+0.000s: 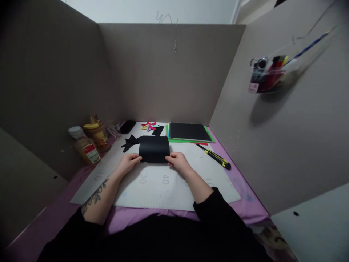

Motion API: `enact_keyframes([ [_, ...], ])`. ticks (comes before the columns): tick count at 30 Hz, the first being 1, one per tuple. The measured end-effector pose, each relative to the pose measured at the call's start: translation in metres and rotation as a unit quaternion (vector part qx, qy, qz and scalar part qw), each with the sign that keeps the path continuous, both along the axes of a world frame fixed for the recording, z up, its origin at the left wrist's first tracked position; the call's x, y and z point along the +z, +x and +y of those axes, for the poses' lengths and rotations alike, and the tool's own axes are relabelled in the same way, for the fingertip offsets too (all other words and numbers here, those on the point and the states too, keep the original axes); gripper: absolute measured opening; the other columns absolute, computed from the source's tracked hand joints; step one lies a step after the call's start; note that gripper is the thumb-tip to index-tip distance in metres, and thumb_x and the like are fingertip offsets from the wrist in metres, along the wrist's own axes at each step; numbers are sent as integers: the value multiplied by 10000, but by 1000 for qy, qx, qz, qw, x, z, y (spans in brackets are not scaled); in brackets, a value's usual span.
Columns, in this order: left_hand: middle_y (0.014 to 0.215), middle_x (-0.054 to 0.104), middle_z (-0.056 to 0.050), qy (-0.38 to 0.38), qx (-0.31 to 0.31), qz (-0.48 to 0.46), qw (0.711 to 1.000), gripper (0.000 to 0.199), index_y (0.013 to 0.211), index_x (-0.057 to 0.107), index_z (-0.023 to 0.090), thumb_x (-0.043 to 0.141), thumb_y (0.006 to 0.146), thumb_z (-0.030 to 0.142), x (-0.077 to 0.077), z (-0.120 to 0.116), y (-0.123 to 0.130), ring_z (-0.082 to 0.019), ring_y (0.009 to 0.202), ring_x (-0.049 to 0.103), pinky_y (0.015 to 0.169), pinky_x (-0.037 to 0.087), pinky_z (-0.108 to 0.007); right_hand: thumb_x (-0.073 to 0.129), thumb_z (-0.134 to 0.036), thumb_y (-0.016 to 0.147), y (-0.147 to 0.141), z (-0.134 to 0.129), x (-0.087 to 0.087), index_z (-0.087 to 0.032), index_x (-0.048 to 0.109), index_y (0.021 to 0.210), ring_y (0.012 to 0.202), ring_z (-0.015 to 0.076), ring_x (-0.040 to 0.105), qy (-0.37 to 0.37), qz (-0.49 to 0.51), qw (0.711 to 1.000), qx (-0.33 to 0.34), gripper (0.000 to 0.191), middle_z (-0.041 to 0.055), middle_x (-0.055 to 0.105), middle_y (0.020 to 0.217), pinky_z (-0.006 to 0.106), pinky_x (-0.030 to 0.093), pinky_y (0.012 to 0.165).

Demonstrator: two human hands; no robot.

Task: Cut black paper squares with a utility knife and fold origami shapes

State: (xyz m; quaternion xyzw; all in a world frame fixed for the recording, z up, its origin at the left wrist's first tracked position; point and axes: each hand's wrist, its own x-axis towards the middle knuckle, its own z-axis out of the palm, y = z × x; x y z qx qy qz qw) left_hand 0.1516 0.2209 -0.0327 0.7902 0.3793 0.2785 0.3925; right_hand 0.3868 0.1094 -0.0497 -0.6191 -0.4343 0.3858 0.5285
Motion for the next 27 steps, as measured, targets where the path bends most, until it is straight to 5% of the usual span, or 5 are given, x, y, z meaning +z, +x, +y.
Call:
enact_keyframes([
  [9, 411, 342, 56, 38, -17, 59, 997, 317, 453, 488, 182, 538, 708, 363, -8, 4, 1, -99, 450, 285, 472, 200, -246, 682, -354, 616, -1, 8, -14, -197, 427, 510, 482, 137, 559, -11, 9, 1000, -1, 318, -37, 478, 404, 223, 387, 460],
  [21, 425, 400, 46, 51, -25, 65, 996, 352, 467, 472, 175, 539, 737, 390, -3, 1, -1, -101, 462, 337, 489, 228, -244, 650, -334, 647, -1, 7, -16, -197, 422, 512, 440, 119, 527, 3, 2, 1000, -11, 299, -46, 471, 397, 217, 362, 441],
  [27, 397, 400, 51, -138, -31, 1, 990, 358, 505, 481, 175, 567, 713, 453, -2, -2, 0, -77, 384, 296, 424, 185, -236, 640, -383, 666, -1, 2, -5, -202, 415, 529, 323, 63, 346, -18, 2, 1000, -6, 320, -77, 400, 354, 198, 224, 356],
])
